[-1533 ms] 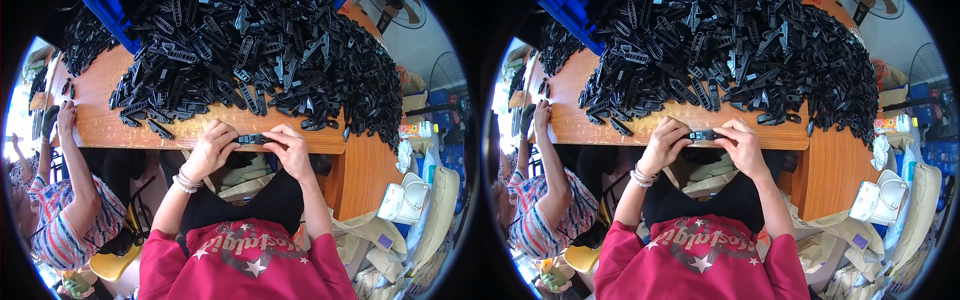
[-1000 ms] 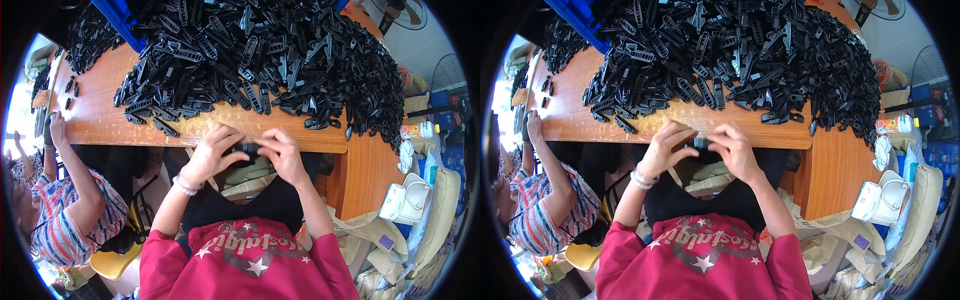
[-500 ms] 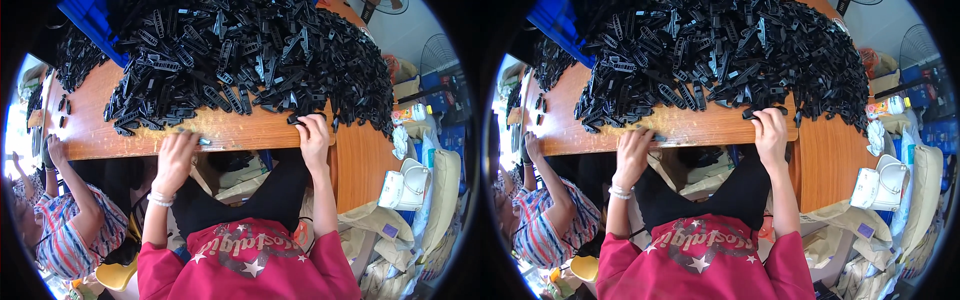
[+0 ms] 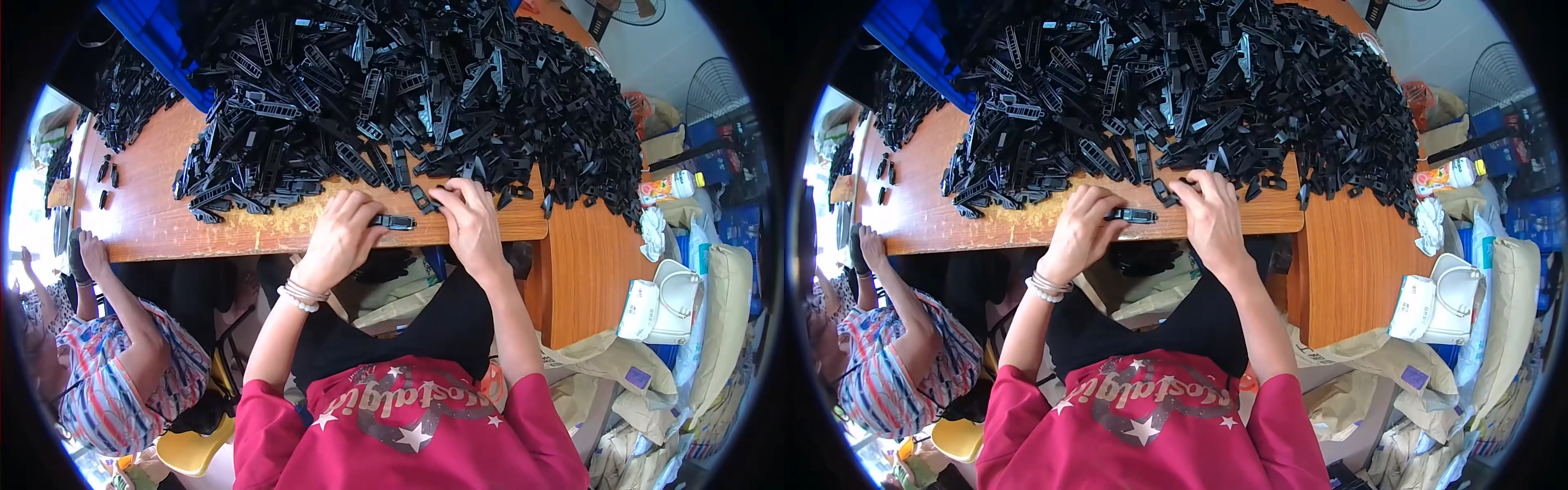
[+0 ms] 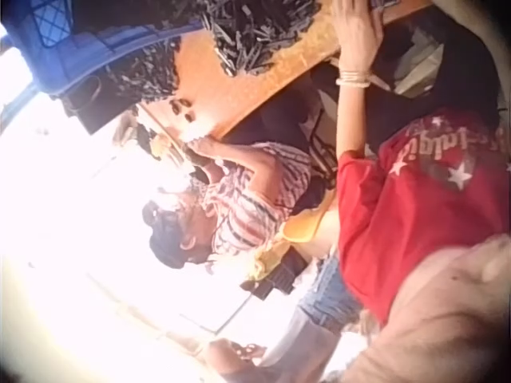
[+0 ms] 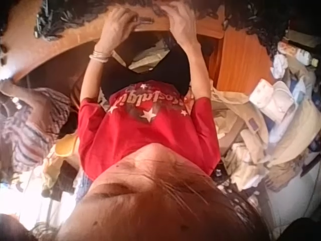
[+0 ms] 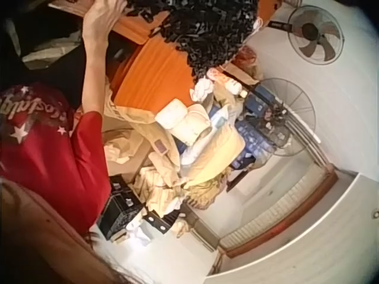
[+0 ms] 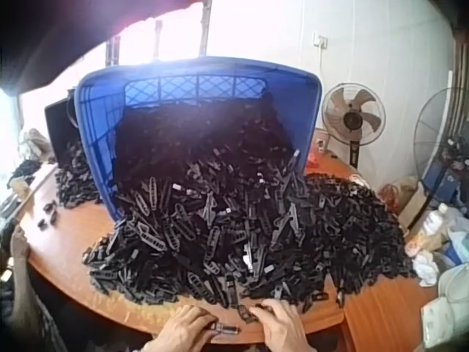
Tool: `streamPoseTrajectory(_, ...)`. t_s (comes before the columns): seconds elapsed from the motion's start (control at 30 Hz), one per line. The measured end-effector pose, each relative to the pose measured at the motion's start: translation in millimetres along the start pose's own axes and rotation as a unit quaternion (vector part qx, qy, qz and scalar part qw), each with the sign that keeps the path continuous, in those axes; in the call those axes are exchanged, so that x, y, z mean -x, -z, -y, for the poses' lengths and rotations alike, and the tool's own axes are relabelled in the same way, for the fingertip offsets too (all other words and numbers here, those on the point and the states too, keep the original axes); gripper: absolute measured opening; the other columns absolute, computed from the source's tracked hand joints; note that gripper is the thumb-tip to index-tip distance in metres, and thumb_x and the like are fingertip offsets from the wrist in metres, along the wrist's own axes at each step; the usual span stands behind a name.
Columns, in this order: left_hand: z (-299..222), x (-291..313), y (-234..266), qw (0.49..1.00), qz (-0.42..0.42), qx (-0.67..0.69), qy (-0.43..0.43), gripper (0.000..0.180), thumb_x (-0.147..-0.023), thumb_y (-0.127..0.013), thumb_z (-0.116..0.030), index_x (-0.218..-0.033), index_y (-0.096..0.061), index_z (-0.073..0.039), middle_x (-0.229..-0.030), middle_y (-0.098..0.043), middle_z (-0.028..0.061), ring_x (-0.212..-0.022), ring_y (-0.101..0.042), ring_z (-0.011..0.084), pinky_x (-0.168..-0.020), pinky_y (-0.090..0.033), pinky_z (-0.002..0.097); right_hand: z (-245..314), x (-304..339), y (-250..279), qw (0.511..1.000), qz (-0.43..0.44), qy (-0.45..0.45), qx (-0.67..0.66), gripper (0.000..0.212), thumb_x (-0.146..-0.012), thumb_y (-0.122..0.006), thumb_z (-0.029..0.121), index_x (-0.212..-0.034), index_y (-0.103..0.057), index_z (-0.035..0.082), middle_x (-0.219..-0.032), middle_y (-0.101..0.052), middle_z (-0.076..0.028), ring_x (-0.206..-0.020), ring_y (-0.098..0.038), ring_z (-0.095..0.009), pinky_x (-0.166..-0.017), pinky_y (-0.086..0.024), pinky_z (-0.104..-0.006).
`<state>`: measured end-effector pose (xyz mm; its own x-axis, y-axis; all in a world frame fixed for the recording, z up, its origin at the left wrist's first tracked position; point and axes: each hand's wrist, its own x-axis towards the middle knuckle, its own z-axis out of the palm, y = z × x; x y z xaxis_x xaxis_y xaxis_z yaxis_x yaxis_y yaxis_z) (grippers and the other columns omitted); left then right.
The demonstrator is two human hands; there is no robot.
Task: Manually assembling small black plastic components by snapping them together at a workbench.
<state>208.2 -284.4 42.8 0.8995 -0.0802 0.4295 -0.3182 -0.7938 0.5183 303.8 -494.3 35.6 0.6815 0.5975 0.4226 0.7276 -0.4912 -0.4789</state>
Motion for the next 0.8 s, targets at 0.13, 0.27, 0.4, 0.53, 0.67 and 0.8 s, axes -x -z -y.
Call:
streamPoseTrajectory(0.13, 8, 19, 1, 0.998, -0.021, 0.024, 0.047, 0.023, -0.078, -0.073, -0.004, -0.099, -0.065, -0.001, -0.095, -0.06, 0.0113, -0.086, -0.054, 0.0311, -0.078, -0.046, 0.0388, 7, 4, 3, 0.995, -0.101, 0.004, 0.016, 0.025, -0.085, -0.062, -0.003, -0.109, -0.065, 0.002, -0.102, -0.058, -0.011, -0.092, -0.058, -0.029, -0.082, -0.043, -0.0408)
streamPoseTrajectory(0.27, 3, 17, -1, 0.998, -0.024, 0.035, 0.054, 0.022, -0.078, -0.073, -0.004, -0.098, -0.066, -0.001, -0.094, -0.06, 0.011, -0.086, -0.054, 0.0307, -0.078, -0.045, 0.0384, 15, 7, -11, 0.992, -0.08, -0.068, 0.07, 0.029, -0.086, -0.069, 0.008, -0.112, -0.058, 0.002, -0.093, -0.058, -0.01, -0.086, -0.057, -0.028, -0.076, -0.04, -0.0403)
streamPoseTrajectory(0.4, 10, 20, -2, 0.997, -0.019, 0.061, 0.052, 0.023, -0.076, -0.074, -0.006, -0.098, -0.068, -0.002, -0.094, -0.06, 0.0098, -0.086, -0.054, 0.0292, -0.078, -0.045, 0.0374, 4, 5, -16, 0.995, -0.06, -0.039, 0.074, 0.029, -0.083, -0.069, 0.004, -0.11, -0.061, 0.002, -0.093, -0.055, -0.01, -0.088, -0.054, -0.028, -0.077, -0.039, -0.0403)
streamPoseTrajectory(0.53, 10, 19, -2, 0.996, -0.017, 0.063, 0.056, 0.022, -0.076, -0.074, -0.005, -0.097, -0.068, -0.002, -0.094, -0.06, 0.0094, -0.084, -0.053, 0.0285, -0.077, -0.045, 0.0373, 0, -2, -6, 0.992, -0.048, 0.013, 0.117, 0.03, -0.079, -0.068, 0.0, -0.109, -0.064, 0.002, -0.097, -0.052, -0.009, -0.09, -0.052, -0.027, -0.077, -0.04, -0.0395)
streamPoseTrajectory(0.67, 9, 18, -1, 0.996, -0.015, 0.063, 0.057, 0.021, -0.076, -0.074, -0.005, -0.096, -0.069, -0.002, -0.093, -0.06, 0.0087, -0.083, -0.053, 0.028, -0.076, -0.045, 0.0368, -9, -12, -7, 0.989, -0.065, 0.053, 0.126, 0.031, -0.079, -0.069, 0.0, -0.11, -0.063, 0.001, -0.103, -0.054, -0.009, -0.095, -0.053, -0.027, -0.079, -0.04, -0.0398)
streamPoseTrajectory(0.8, 10, 19, -1, 0.997, -0.018, 0.059, 0.052, 0.022, -0.076, -0.075, -0.005, -0.097, -0.069, -0.002, -0.093, -0.06, 0.0078, -0.083, -0.053, 0.027, -0.076, -0.045, 0.0362, 7, -1, -2, 0.996, -0.079, 0.013, -0.034, 0.032, -0.081, -0.067, -0.004, -0.113, -0.061, 0.0, -0.107, -0.06, -0.013, -0.094, -0.06, -0.029, -0.081, -0.047, -0.04)
